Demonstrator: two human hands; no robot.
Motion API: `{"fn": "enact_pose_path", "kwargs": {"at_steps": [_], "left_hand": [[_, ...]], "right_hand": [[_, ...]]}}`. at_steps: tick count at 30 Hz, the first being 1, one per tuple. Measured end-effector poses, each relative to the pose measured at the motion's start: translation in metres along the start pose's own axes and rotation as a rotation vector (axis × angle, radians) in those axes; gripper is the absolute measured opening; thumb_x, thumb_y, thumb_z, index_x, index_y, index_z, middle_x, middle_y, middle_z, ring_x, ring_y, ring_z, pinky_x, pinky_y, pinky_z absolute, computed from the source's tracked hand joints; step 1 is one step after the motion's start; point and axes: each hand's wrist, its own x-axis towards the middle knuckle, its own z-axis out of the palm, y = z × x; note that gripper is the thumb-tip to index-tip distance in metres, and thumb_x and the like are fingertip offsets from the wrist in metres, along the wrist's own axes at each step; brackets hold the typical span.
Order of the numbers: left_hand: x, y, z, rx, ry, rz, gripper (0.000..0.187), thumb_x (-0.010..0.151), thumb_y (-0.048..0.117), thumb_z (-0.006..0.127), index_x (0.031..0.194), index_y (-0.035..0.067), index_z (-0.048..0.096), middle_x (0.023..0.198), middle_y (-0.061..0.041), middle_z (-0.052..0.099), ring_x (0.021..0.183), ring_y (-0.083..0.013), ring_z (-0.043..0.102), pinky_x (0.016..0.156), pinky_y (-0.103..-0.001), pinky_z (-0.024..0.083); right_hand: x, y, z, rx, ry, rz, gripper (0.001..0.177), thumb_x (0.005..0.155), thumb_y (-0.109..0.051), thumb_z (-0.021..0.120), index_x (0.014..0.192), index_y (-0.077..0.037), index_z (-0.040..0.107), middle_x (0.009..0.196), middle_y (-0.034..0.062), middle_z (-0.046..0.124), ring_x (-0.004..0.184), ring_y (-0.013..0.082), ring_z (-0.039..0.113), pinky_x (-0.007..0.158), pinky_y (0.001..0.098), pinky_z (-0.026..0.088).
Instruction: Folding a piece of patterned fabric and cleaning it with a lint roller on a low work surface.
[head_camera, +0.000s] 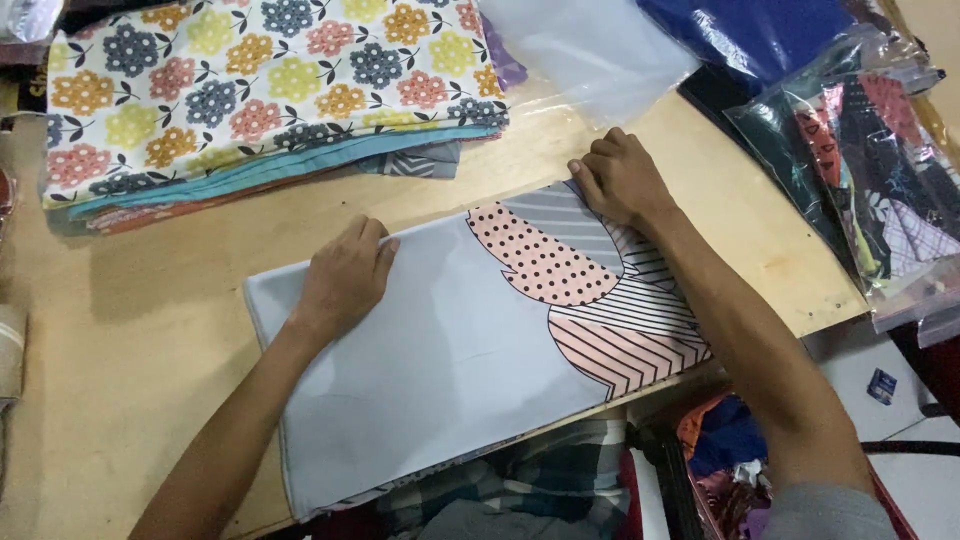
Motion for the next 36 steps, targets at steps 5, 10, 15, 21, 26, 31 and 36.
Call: {"fn": "enact_pose_path", "kwargs": {"at_steps": [5, 10, 15, 21, 26, 31, 36], "left_hand": [[-0.005, -0.011, 0.0, -0.066, 0.137, 0.125, 0.024, 0.109, 0.028, 0.05, 0.113, 0.007, 0.06, 0.085, -0.011, 0.061, 0.08, -0.0306, 0.072, 0.072, -0.043, 0.058], [-0.011, -0.041, 0.013, 0.073, 0.206, 0.036, 0.027, 0.108, 0.038, 0.054, 0.108, 0.014, 0.064, 0.094, -0.007, 0.072, 0.084, -0.0266, 0.076, 0.073, -0.043, 0.06], [-0.018, -0.06, 0.016, 0.22, 0.191, -0.064, 0.038, 0.111, 0.052, 0.046, 0.106, 0.019, 0.064, 0.102, -0.005, 0.077, 0.08, -0.0264, 0.078, 0.071, -0.044, 0.061], [-0.027, -0.074, 0.014, 0.278, 0.101, -0.172, 0.048, 0.115, 0.053, 0.033, 0.1, 0.019, 0.064, 0.087, -0.004, 0.075, 0.071, -0.0267, 0.076, 0.064, -0.041, 0.059], [-0.037, -0.078, 0.009, 0.307, 0.201, -0.157, 0.047, 0.117, 0.044, 0.039, 0.083, 0.018, 0.061, 0.068, 0.0, 0.065, 0.062, -0.018, 0.071, 0.057, -0.031, 0.052], [-0.03, -0.089, 0.011, 0.35, 0.215, -0.161, 0.059, 0.12, 0.045, 0.032, 0.073, 0.018, 0.057, 0.055, 0.001, 0.056, 0.046, -0.0107, 0.055, 0.047, -0.026, 0.042], [-0.016, -0.097, 0.011, 0.25, 0.125, -0.169, 0.062, 0.119, 0.039, 0.031, 0.066, 0.016, 0.054, 0.048, -0.003, 0.054, 0.039, -0.0152, 0.051, 0.041, -0.029, 0.039]], "right_hand": [[0.0, -0.002, -0.01, 0.094, -0.107, 0.107, 0.055, 0.115, -0.038, 0.039, 0.072, -0.012, 0.062, 0.064, 0.0125, 0.063, 0.069, 0.0319, 0.066, 0.066, 0.0428, 0.054], [-0.001, 0.003, -0.003, 0.055, -0.172, 0.175, 0.055, 0.114, -0.043, 0.04, 0.074, -0.012, 0.062, 0.064, 0.0121, 0.064, 0.065, 0.0326, 0.068, 0.062, 0.0433, 0.054], [0.0, 0.007, -0.001, 0.03, -0.222, 0.258, 0.058, 0.114, -0.046, 0.036, 0.075, -0.013, 0.063, 0.063, 0.0101, 0.065, 0.065, 0.0328, 0.07, 0.063, 0.0446, 0.054], [-0.001, 0.004, -0.002, 0.063, -0.198, 0.317, 0.066, 0.117, -0.049, 0.033, 0.071, -0.012, 0.063, 0.056, 0.0096, 0.062, 0.059, 0.0339, 0.068, 0.062, 0.0433, 0.053], [0.0, 0.007, 0.006, 0.086, -0.2, 0.34, 0.069, 0.118, -0.048, 0.032, 0.068, -0.012, 0.061, 0.054, 0.0096, 0.061, 0.058, 0.0342, 0.068, 0.062, 0.0436, 0.053], [0.006, 0.003, -0.004, 0.046, -0.166, 0.327, 0.066, 0.119, -0.045, 0.033, 0.069, -0.012, 0.062, 0.055, 0.0105, 0.061, 0.056, 0.0345, 0.068, 0.061, 0.0434, 0.053], [0.012, 0.012, -0.003, -0.065, -0.158, 0.296, 0.064, 0.119, -0.044, 0.037, 0.072, -0.01, 0.064, 0.056, 0.0123, 0.062, 0.057, 0.0355, 0.069, 0.059, 0.0438, 0.052]]}}
